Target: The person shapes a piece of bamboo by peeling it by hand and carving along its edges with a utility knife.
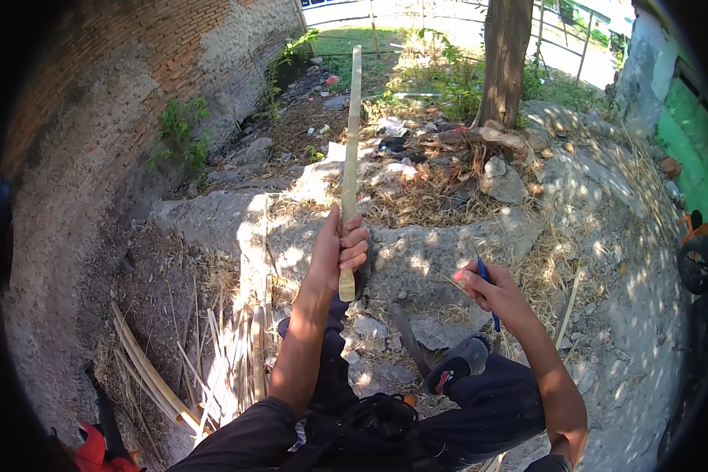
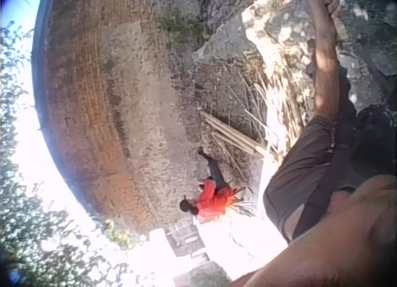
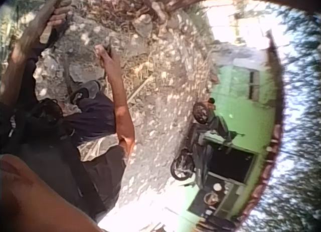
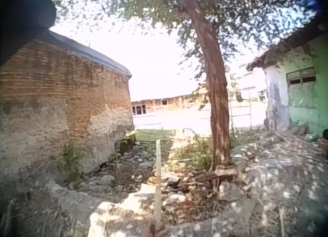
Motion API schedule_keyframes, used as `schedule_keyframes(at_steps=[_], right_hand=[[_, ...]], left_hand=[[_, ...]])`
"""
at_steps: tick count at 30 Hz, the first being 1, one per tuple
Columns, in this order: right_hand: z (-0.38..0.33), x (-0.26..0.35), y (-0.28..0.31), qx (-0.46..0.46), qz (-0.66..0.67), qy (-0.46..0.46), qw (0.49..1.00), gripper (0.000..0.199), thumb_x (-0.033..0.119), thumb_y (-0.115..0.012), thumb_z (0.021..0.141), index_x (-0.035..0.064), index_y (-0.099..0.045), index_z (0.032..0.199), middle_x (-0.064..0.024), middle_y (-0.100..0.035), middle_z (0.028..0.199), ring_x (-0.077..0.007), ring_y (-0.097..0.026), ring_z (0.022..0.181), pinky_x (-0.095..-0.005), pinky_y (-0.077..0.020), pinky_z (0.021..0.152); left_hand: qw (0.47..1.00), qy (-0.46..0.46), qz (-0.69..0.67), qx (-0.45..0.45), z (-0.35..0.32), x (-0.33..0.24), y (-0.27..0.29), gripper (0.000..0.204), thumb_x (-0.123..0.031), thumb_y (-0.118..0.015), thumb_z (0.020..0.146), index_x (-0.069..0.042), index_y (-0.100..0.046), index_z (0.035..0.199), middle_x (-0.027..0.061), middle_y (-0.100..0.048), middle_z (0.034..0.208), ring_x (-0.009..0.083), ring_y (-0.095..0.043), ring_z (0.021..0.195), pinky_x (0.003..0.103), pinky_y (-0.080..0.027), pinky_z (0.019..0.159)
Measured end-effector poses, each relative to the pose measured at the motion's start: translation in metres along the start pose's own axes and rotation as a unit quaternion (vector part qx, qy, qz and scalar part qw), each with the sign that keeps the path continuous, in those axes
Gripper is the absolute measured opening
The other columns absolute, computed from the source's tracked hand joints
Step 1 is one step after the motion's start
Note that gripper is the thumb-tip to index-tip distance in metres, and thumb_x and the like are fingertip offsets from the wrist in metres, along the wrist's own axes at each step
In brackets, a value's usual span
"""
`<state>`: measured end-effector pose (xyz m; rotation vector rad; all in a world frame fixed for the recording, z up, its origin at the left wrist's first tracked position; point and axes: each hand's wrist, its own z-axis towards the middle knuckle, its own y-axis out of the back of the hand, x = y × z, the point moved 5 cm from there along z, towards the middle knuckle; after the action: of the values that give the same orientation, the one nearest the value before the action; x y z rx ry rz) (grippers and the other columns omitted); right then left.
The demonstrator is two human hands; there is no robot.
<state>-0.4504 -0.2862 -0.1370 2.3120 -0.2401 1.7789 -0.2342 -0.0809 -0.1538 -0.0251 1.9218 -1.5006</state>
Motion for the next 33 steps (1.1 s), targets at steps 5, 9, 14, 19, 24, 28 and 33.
schedule_keyframes(at_steps=[5,9,14,19,24,28,33], right_hand=[[-0.002,0.002,0.002,-0.004,-0.005,0.001,1.000,0.023,0.026,-0.060,0.109,0.0054,-0.071,0.110,0.0057,-0.052,0.074,-0.0028,-0.041,0.056,-0.0226,-0.0323,0.053],[0.000,-0.001,0.003,-0.002,-0.006,0.004,1.000,0.023,0.025,-0.060,0.109,0.0047,-0.071,0.110,0.0054,-0.052,0.073,-0.0025,-0.041,0.055,-0.0223,-0.0321,0.052],[0.002,-0.002,0.004,-0.003,-0.011,-0.005,1.000,0.023,0.025,-0.060,0.109,0.0042,-0.071,0.109,0.0051,-0.052,0.071,-0.0024,-0.041,0.054,-0.0225,-0.0319,0.051],[0.004,-0.002,0.002,0.000,-0.013,0.000,1.000,0.022,0.025,-0.060,0.109,0.0051,-0.071,0.109,0.0052,-0.051,0.071,-0.0029,-0.042,0.053,-0.0224,-0.0318,0.051],[0.004,-0.004,0.001,-0.005,-0.010,-0.006,1.000,0.022,0.025,-0.061,0.109,0.0054,-0.072,0.108,0.0052,-0.051,0.070,-0.0031,-0.041,0.053,-0.0229,-0.0318,0.051],[0.004,0.000,-0.001,-0.008,-0.016,0.002,1.000,0.023,0.025,-0.061,0.108,0.0050,-0.072,0.107,0.0050,-0.051,0.070,-0.0032,-0.041,0.053,-0.0237,-0.0319,0.051],[0.004,-0.002,0.000,-0.009,-0.012,0.000,1.000,0.023,0.025,-0.061,0.108,0.0049,-0.072,0.107,0.0048,-0.051,0.070,-0.0032,-0.040,0.053,-0.0238,-0.0317,0.051]], left_hand=[[0.986,-0.115,0.118,-0.008,-0.016,-0.014,-0.024,0.046,-0.053,-0.041,0.113,-0.018,-0.040,0.083,-0.0078,-0.022,0.061,0.0056,-0.019,0.044,0.024,-0.020,0.037],[0.960,-0.183,0.212,-0.004,-0.022,-0.026,-0.021,0.049,-0.051,-0.046,0.113,-0.018,-0.037,0.077,-0.0074,-0.021,0.060,0.0071,-0.020,0.050,0.027,-0.023,0.048],[0.922,-0.266,0.280,-0.001,-0.021,-0.031,-0.024,0.060,-0.054,-0.033,0.115,-0.016,-0.029,0.069,-0.0038,-0.019,0.061,0.0127,-0.017,0.058,0.033,-0.023,0.060],[0.892,-0.377,0.250,0.018,-0.027,-0.039,-0.024,0.064,-0.052,-0.022,0.117,-0.015,-0.024,0.065,-0.0021,-0.018,0.059,0.0154,-0.015,0.058,0.036,-0.022,0.061],[0.869,-0.454,0.187,0.057,-0.035,-0.049,-0.021,0.064,-0.052,-0.023,0.117,-0.016,-0.022,0.063,-0.0035,-0.015,0.056,0.0148,-0.013,0.055,0.035,-0.021,0.058],[0.880,-0.437,0.172,0.067,-0.038,-0.052,-0.017,0.065,-0.053,-0.023,0.116,-0.017,-0.022,0.063,-0.0038,-0.013,0.055,0.0146,-0.010,0.053,0.036,-0.019,0.055],[0.911,-0.389,0.138,0.027,-0.035,-0.046,-0.015,0.067,-0.058,-0.023,0.115,-0.017,-0.021,0.063,-0.0045,-0.012,0.055,0.0138,-0.008,0.052,0.036,-0.015,0.052]])
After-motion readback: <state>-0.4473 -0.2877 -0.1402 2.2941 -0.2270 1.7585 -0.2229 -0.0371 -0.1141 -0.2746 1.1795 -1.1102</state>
